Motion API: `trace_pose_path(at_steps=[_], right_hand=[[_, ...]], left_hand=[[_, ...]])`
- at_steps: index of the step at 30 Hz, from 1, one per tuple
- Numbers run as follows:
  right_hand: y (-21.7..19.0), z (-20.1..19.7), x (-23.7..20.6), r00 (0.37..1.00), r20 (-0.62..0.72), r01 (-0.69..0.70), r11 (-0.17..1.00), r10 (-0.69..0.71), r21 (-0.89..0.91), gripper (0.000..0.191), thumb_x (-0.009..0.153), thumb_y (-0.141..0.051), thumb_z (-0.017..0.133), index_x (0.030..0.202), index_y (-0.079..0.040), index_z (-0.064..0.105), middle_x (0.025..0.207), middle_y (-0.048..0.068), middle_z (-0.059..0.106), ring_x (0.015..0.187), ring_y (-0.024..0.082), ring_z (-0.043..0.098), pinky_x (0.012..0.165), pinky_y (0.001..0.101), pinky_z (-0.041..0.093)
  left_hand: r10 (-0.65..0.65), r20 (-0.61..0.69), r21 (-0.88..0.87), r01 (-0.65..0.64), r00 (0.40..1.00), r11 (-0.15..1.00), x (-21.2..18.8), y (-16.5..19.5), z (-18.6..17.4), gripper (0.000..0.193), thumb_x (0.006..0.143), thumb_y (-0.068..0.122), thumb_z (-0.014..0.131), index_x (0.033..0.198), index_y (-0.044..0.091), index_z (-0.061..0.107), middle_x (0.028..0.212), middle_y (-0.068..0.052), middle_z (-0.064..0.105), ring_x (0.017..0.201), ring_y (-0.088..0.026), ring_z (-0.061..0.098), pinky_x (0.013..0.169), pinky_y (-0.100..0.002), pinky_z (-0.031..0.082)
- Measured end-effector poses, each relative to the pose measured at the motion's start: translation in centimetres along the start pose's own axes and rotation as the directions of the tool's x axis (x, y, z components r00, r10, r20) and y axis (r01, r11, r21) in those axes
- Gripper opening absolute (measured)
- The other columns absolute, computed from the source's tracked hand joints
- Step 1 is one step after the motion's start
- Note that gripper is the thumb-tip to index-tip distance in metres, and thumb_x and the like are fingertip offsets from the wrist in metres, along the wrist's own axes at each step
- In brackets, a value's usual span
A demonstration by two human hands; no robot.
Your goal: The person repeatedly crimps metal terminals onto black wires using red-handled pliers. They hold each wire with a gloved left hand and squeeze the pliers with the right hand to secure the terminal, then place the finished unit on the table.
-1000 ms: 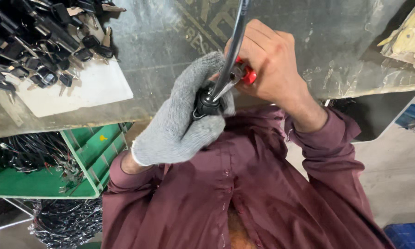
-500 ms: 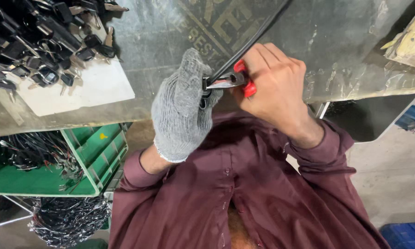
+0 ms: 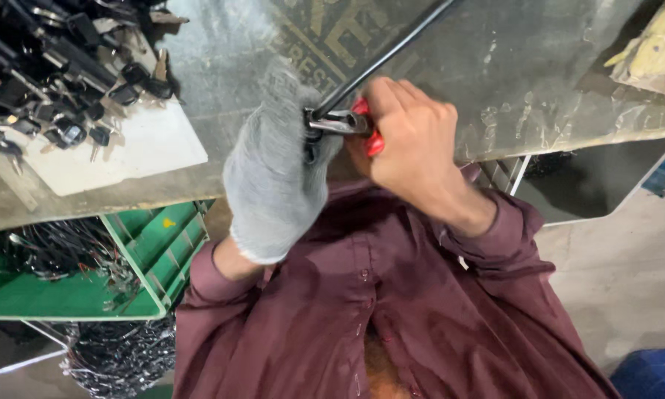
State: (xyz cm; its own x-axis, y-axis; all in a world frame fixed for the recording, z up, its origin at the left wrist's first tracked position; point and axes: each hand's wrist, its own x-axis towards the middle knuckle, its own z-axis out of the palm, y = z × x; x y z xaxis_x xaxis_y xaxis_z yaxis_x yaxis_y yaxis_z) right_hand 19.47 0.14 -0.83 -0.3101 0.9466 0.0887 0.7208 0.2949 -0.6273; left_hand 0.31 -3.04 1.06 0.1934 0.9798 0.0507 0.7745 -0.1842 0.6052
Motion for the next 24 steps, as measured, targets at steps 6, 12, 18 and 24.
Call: trace_pose_path(at_steps=[6,12,18,24], right_hand=[[3.0,0.9,1.7,0.944,-0.088,0.330,0.922,-0.319,0.200,0.036,0.073,-0.017,0.083,0.093,-0.003,0.057,0.093,0.014,0.062,0.088,0.036,0.063,0.070,0.0419,0.048],[4.0,0.7,2.5,0.924,0.047,0.331,0.854,-0.380,0.402,0.039,0.076,-0.021,0.087,0.088,-0.005,0.054,0.085,0.010,0.055,0.081,0.032,0.059,0.072,0.0408,0.046],[2.4,0.4,1.2,0.976,0.075,0.192,0.968,-0.206,0.161,0.044,0.072,-0.018,0.085,0.105,-0.008,0.058,0.104,0.008,0.061,0.097,0.031,0.061,0.083,0.0408,0.050],[2.9,-2.2,3.9,0.931,-0.087,0.303,0.884,-0.354,-0.356,0.072,0.081,-0.058,0.083,0.117,-0.001,0.059,0.108,0.014,0.058,0.098,0.034,0.057,0.080,0.0438,0.049]], left_hand=[[0.138,0.331,-0.660,0.124,0.934,0.741,1.4,0.5,-4.6,0.069,0.104,0.021,0.075,0.158,0.001,0.038,0.120,-0.013,0.069,0.103,-0.020,0.070,0.090,-0.028,0.059],[0.136,0.491,-0.816,0.399,0.861,0.418,0.7,0.2,-4.4,0.070,0.104,0.014,0.070,0.163,0.001,0.036,0.104,-0.007,0.071,0.090,-0.008,0.062,0.087,-0.023,0.055],[0.048,0.092,-0.423,-0.005,0.995,0.906,1.2,1.1,-2.6,0.066,0.106,0.015,0.073,0.158,0.005,0.033,0.109,-0.006,0.073,0.101,-0.016,0.070,0.090,-0.027,0.058],[-0.385,-0.060,0.013,0.386,0.921,0.922,1.8,-5.3,-5.8,0.067,0.102,0.024,0.066,0.155,-0.001,0.035,0.106,-0.011,0.075,0.088,-0.020,0.071,0.079,-0.034,0.056]])
